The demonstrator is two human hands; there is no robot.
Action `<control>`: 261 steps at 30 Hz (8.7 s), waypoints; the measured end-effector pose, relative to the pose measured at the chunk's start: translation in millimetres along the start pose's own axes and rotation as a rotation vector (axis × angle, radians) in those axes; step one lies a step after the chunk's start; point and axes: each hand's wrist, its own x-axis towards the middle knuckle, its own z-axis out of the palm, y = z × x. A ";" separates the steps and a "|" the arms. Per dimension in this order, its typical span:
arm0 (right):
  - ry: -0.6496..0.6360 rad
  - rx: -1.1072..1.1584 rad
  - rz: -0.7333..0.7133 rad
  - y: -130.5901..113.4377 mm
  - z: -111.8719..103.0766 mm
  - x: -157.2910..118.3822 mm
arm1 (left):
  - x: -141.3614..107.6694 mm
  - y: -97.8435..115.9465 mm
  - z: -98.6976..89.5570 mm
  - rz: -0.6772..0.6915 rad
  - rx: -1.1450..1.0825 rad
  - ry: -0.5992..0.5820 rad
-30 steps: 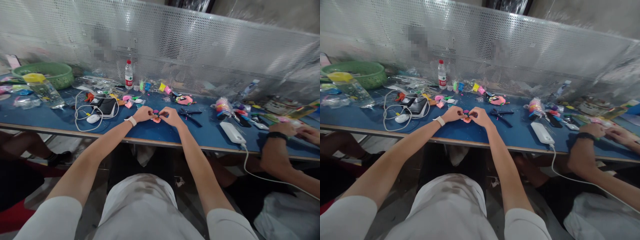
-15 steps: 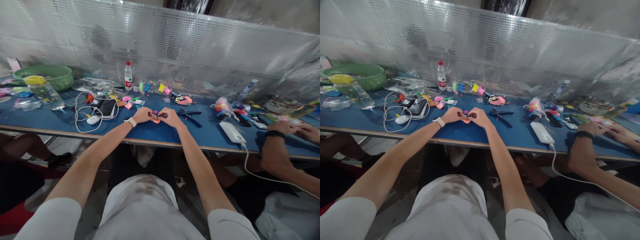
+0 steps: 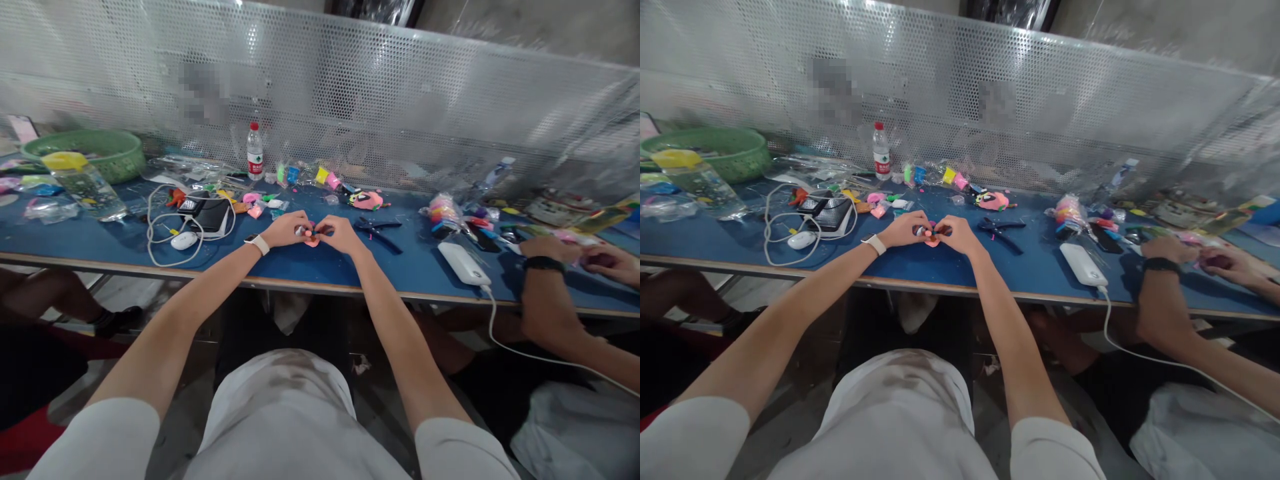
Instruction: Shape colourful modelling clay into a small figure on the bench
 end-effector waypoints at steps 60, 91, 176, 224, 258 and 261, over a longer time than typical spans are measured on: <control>-0.037 -0.330 0.196 -4.5 7.7 2.3 | 2.1 49.6 5.8 -0.170 0.528 -0.216; 0.054 -0.125 -0.131 -1.8 7.2 0.6 | 0.7 10.0 3.3 0.338 0.418 -0.173; 0.088 -0.225 -0.103 -18.5 38.3 3.0 | -5.7 9.1 -11.3 0.150 0.329 -0.088; 0.095 -0.125 -0.174 -7.9 37.7 3.1 | -3.2 39.6 -22.1 -0.193 0.507 -0.283; 0.072 -0.193 -0.152 -17.9 34.0 3.0 | -3.5 39.6 -19.5 -0.215 0.537 -0.288; 0.093 -0.200 -0.163 -18.9 32.6 2.3 | -3.5 39.0 -18.3 -0.219 0.537 -0.288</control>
